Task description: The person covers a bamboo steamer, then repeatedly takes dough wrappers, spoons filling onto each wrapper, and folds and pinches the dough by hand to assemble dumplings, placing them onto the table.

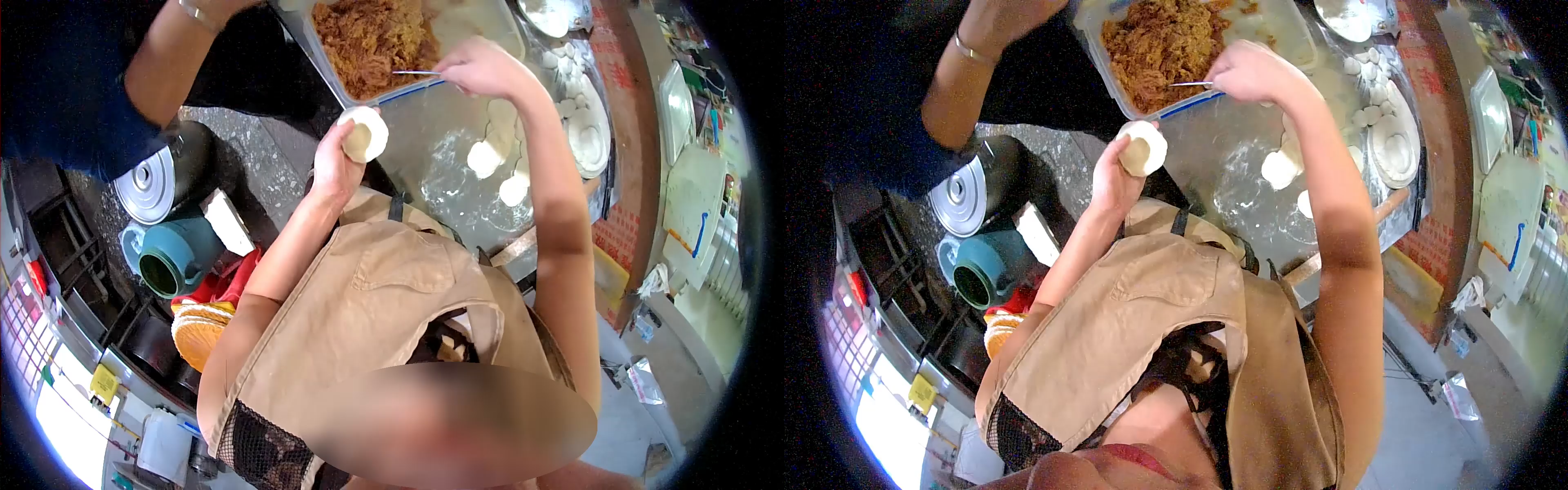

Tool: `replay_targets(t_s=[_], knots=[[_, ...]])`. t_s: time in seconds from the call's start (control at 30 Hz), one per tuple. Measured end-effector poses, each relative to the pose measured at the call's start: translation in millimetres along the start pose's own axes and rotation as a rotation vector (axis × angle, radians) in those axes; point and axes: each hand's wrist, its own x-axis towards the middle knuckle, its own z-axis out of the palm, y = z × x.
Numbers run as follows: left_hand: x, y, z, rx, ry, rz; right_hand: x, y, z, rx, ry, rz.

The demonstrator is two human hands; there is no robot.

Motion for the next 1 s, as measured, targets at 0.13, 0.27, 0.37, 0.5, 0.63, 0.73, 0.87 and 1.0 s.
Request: replay_targets(t_s=[0.13,0.27,0.37,0.5,0.63,0.73,0.87,1.0], knots=[[14.4,4.7,45.8,-0.228,0.086,-0.008,-71.5,-12.3,8.0,-0.059,0.282,0.043],[15.6,1.1,95.3,-0.270,-0.018,-0.075,-119.6,-15.3,70.1,-0.220,0.660,0.106],[17.6,-12.9,112.9,-0.265,-0.137,-0.109,-132.2,-9.6,131.7,-0.418,0.851,0.208],[22.3,-37.1,123.1,-0.156,-0.126,-0.119,-149.9,-4.2,167.8,-0.264,1.034,0.189],[20.2,-58.5,133.3,-0.158,-0.234,-0.209,-167.7,4.3,175.3,-0.017,1.215,0.218],[15.8,-71.3,142.5,-0.085,-0.228,-0.255,-177.8,2.6,187.4,0.043,1.205,0.280],[12.7,-84.9,147.9,-0.050,-0.280,-0.290,-188.5,10.5,189.5,0.079,1.257,0.312],[14.7,-90.9,149.3,-0.061,-0.252,-0.307,-193.5,13.2,195.3,0.179,1.367,0.293]])
